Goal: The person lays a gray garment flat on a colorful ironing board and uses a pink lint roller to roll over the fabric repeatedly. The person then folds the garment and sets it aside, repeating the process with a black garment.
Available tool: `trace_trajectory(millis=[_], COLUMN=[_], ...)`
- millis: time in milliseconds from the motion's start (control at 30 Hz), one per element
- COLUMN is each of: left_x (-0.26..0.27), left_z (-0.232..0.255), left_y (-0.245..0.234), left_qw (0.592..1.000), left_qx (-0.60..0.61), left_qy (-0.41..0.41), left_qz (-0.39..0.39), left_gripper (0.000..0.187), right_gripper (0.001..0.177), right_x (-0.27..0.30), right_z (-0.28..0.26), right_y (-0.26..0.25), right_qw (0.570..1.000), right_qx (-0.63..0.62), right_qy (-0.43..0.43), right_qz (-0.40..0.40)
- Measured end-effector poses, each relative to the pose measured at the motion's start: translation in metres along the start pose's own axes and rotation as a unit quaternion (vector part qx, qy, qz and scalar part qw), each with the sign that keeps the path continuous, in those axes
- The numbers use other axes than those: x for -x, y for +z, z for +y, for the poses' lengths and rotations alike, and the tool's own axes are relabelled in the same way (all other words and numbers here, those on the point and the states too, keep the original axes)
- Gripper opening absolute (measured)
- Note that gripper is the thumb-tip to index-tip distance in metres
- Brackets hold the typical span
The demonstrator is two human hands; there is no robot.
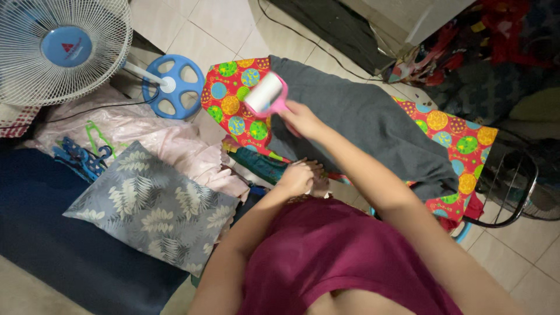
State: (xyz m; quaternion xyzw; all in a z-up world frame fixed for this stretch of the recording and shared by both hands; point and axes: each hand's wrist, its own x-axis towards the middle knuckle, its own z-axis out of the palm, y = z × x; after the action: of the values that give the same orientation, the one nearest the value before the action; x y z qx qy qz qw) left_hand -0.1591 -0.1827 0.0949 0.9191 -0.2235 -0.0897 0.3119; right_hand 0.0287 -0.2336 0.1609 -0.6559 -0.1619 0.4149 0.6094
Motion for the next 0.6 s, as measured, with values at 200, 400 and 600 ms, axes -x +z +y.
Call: trace_trajectory(millis=[200, 400, 600], left_x=[0.001, 0.001, -0.001], left_z=[-0.004, -0.003, 0.004], left_y=[0.008, 0.01, 0.006], left_qw=[0.998, 0.998, 0.994], left_qx=[0.015, 0.012, 0.001], left_qy=[0.02, 0.015, 0.033], left_qz=[0.054, 0.06, 0.104], left_gripper=[0.04, 0.037, 0.029], right_gripper=[0.036, 0.034, 0.042], right_x=[0.155, 0.169, 0.05], right_z=[0.03, 0.075, 0.086], right_y=[-0.07, -0.083, -0.051], right_qw=[0.981, 0.959, 0.962], right_qx=[0.027, 0.058, 0.211], right_qy=[0.182, 0.265, 0.172], right_qz=[0.06, 0.08, 0.036])
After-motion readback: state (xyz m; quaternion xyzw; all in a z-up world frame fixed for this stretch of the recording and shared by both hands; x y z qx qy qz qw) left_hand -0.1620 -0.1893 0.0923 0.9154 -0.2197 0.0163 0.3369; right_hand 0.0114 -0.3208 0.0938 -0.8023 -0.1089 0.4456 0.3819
